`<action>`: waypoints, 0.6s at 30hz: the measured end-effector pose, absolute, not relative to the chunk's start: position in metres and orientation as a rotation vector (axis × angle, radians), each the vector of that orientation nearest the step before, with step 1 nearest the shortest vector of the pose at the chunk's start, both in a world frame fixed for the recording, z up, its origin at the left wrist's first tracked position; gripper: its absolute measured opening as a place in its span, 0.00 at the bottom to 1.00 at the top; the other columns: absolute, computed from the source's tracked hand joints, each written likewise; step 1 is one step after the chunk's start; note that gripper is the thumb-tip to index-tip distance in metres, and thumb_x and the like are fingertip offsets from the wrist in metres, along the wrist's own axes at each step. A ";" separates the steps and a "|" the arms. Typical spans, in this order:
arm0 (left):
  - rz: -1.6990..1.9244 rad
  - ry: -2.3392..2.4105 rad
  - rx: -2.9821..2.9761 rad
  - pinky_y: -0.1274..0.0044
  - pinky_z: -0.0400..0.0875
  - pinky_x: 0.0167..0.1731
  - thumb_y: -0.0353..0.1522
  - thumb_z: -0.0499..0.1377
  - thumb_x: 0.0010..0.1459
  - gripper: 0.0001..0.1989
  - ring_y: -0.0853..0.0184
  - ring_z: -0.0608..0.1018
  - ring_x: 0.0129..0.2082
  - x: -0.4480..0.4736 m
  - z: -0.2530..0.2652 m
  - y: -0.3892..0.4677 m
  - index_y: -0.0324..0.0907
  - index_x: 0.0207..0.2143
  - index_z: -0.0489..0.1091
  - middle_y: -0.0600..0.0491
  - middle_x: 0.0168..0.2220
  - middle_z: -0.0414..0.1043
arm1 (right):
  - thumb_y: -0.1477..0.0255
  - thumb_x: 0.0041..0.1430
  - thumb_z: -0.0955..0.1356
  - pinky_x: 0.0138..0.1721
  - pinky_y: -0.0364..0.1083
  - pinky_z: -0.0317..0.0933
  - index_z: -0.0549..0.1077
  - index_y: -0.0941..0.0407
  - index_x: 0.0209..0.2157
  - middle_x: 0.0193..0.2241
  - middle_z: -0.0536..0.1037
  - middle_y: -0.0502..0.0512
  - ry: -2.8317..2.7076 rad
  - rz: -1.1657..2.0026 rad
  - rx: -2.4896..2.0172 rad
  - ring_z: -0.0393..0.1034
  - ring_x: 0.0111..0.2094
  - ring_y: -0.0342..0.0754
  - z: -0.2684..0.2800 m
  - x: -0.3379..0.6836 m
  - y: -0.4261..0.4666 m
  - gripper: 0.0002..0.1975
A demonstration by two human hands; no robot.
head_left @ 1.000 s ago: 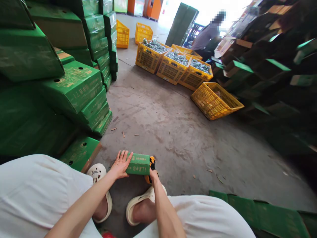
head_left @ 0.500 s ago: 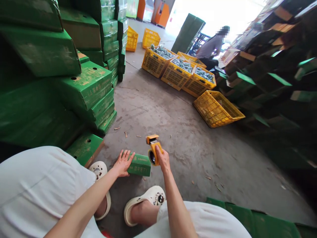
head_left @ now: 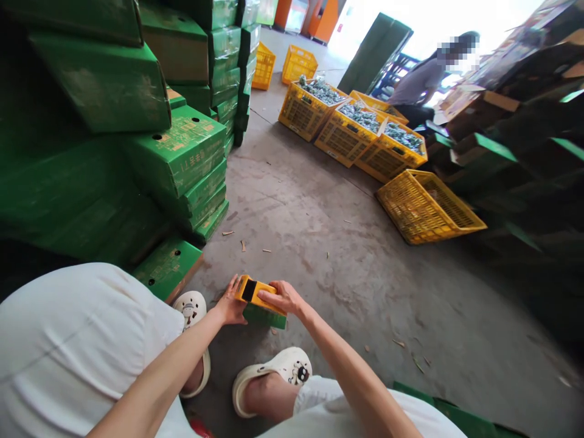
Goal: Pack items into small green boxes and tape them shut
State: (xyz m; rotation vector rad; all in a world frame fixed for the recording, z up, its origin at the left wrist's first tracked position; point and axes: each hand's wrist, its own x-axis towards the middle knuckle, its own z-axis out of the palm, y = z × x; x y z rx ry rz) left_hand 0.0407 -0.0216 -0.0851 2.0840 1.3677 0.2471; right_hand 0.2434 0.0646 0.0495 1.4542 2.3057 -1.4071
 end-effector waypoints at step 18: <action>0.884 1.791 0.776 0.66 0.75 0.53 0.31 0.56 0.65 0.16 0.59 0.80 0.51 -0.006 -0.034 -0.007 0.38 0.52 0.77 0.40 0.49 0.79 | 0.41 0.57 0.65 0.25 0.41 0.48 0.70 0.56 0.29 0.24 0.69 0.48 2.335 -1.369 1.405 0.60 0.27 0.43 0.039 0.257 0.060 0.30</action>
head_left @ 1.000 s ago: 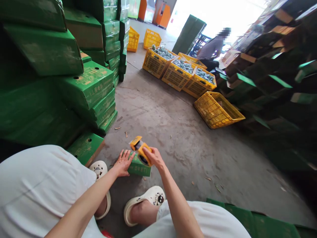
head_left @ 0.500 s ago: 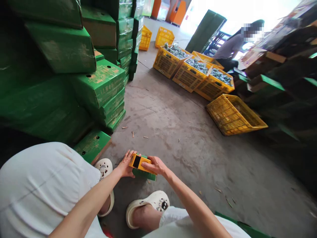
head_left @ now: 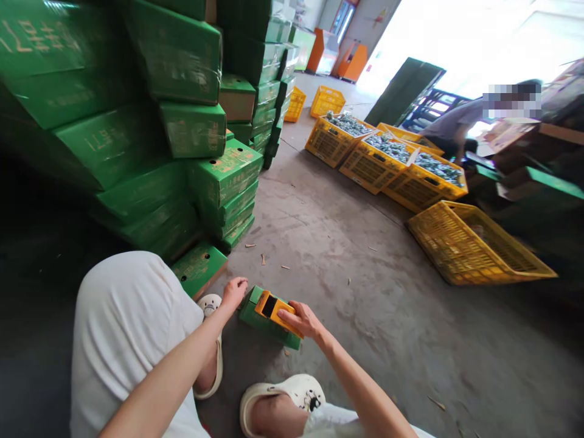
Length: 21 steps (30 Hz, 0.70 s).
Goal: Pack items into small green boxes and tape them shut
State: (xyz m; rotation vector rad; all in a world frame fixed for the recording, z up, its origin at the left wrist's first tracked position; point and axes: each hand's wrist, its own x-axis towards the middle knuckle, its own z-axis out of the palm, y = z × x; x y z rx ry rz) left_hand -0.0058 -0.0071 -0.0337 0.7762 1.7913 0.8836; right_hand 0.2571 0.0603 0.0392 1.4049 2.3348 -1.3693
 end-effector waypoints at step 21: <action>0.671 1.298 0.333 0.72 0.74 0.37 0.51 0.69 0.50 0.23 0.63 0.80 0.32 0.014 -0.009 -0.007 0.40 0.31 0.74 0.50 0.30 0.79 | 0.38 0.57 0.63 0.25 0.43 0.45 0.62 0.54 0.26 0.23 0.60 0.45 2.385 -1.310 1.353 0.54 0.25 0.41 0.041 0.257 0.058 0.31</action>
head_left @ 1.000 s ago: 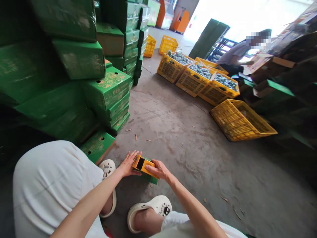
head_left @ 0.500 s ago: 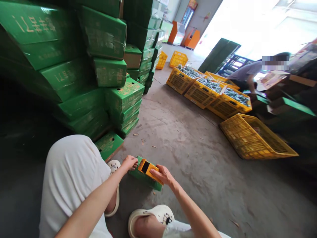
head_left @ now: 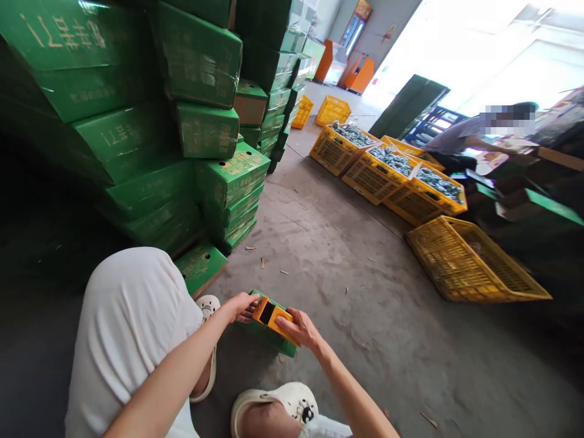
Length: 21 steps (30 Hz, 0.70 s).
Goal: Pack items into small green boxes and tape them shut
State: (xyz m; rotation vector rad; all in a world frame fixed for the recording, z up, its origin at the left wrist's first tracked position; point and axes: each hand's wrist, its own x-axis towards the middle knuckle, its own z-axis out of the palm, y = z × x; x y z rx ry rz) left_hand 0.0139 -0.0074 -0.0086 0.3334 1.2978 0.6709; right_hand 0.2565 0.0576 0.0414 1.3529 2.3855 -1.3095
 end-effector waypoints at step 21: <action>0.735 1.174 0.240 0.73 0.73 0.38 0.47 0.77 0.39 0.26 0.68 0.78 0.29 0.017 -0.014 -0.011 0.42 0.34 0.73 0.58 0.26 0.75 | 0.37 0.56 0.65 0.25 0.42 0.47 0.64 0.55 0.28 0.23 0.63 0.46 2.335 -1.413 1.341 0.56 0.26 0.41 0.042 0.259 0.060 0.32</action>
